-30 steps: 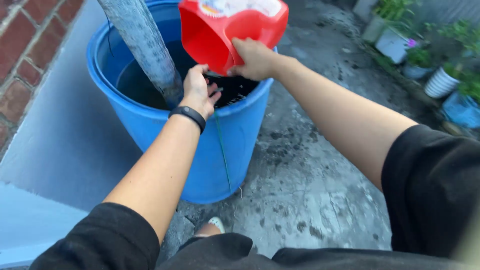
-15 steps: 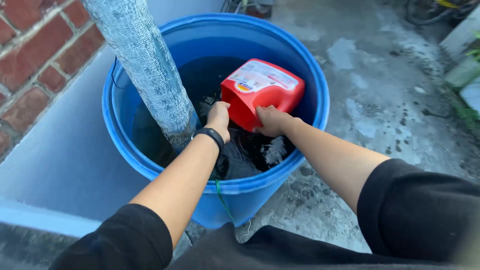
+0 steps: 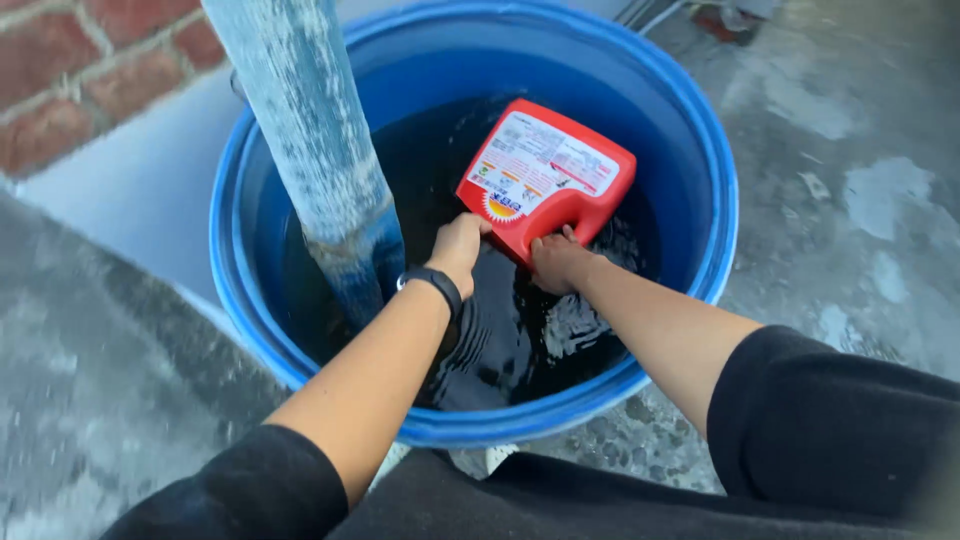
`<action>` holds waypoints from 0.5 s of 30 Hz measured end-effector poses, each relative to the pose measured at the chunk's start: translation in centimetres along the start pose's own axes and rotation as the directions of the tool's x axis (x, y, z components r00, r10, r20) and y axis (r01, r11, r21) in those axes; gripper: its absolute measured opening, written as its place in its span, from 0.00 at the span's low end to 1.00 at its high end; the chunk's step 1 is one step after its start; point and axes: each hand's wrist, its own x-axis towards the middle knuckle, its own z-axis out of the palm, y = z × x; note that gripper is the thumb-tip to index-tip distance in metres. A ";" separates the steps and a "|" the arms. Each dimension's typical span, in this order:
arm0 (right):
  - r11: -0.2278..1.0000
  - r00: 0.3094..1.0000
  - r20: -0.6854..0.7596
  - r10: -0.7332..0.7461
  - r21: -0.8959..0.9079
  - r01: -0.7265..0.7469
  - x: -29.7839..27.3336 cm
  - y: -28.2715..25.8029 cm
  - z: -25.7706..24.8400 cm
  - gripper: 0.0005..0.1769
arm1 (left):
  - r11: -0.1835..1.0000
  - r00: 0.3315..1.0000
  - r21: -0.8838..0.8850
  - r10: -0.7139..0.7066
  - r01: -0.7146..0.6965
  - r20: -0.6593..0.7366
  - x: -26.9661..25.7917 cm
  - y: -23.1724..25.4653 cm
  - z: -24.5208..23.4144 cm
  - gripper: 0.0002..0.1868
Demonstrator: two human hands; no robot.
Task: Watering potted pepper plants using water fetched from a large blue barrel with a plastic jug.
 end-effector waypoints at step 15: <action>0.979 0.982 0.081 -0.168 0.131 0.157 2.7 -3.6 0.4 0.32 | 0.983 0.987 -0.175 0.025 -0.053 -0.160 -4.4 -3.5 -4.3 0.20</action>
